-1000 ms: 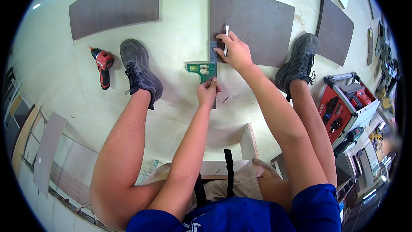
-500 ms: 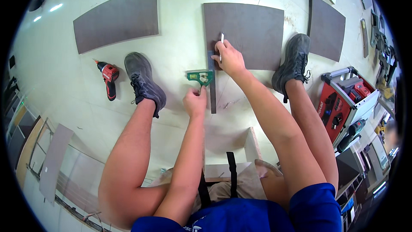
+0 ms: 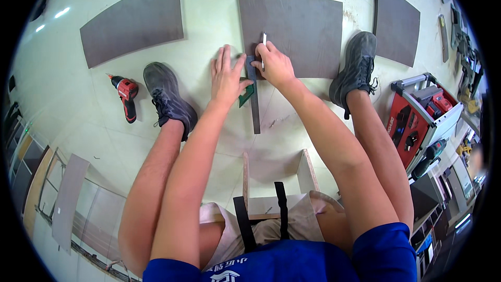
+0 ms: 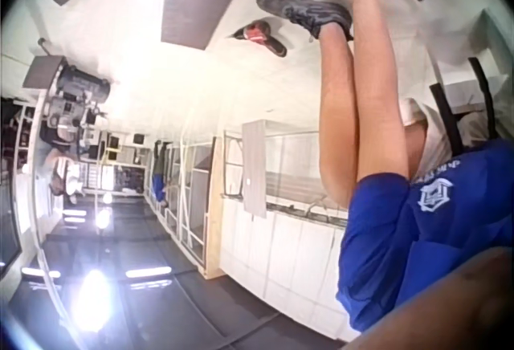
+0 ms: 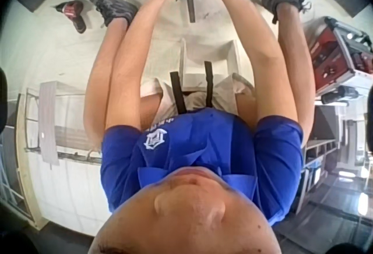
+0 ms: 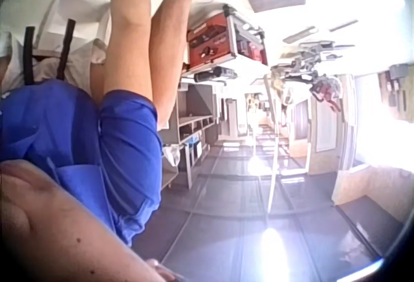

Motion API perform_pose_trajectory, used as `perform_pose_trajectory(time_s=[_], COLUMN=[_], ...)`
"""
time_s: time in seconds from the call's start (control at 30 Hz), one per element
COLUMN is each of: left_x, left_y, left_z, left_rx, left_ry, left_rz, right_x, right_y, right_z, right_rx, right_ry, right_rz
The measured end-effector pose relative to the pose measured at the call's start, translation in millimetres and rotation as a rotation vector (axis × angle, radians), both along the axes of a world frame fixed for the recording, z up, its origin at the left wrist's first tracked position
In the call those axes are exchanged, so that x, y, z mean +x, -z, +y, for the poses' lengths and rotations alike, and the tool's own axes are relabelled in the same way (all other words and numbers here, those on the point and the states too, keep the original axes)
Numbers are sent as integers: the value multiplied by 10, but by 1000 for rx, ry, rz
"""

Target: The person sits on the floor and uses a combination square and a white marker to measure and mark lines on several flat board pieces. They repeatedly position the square, draw straight lines, and adjust the tool across different boards.

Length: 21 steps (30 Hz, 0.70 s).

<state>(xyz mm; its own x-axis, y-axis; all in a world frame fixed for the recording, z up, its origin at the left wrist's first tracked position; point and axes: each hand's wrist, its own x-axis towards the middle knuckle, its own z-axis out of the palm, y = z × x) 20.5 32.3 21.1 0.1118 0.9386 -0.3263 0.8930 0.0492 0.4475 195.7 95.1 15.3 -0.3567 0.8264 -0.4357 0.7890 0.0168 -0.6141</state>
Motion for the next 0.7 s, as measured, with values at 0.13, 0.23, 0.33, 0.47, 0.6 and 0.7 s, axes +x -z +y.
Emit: perform_pose_trajectory(time_s=[0.13,0.23,0.33,0.47,0.6,0.7], left_x=[19,39,39,3,-9,21], left_y=[-61,-97,-115,-83,-79,-101], left_z=[59,93,157,213,243,250], left_rx=[-17,-6,-42,-55,-49,-74], left_ry=[276,291,367,444,458,443], left_rz=[104,111,131,165,196,194], right_x=[13,22,14,-2,-4,31], right_y=[27,-10,-34,-28,-45,-45], right_z=[-22,1,15,20,42,48], right_rx=[24,-3,-18,-19,-37,-57], right_ry=[17,-10,2,0,-4,-19], right_rz=[-9,-20,-20,-18,-22,-7])
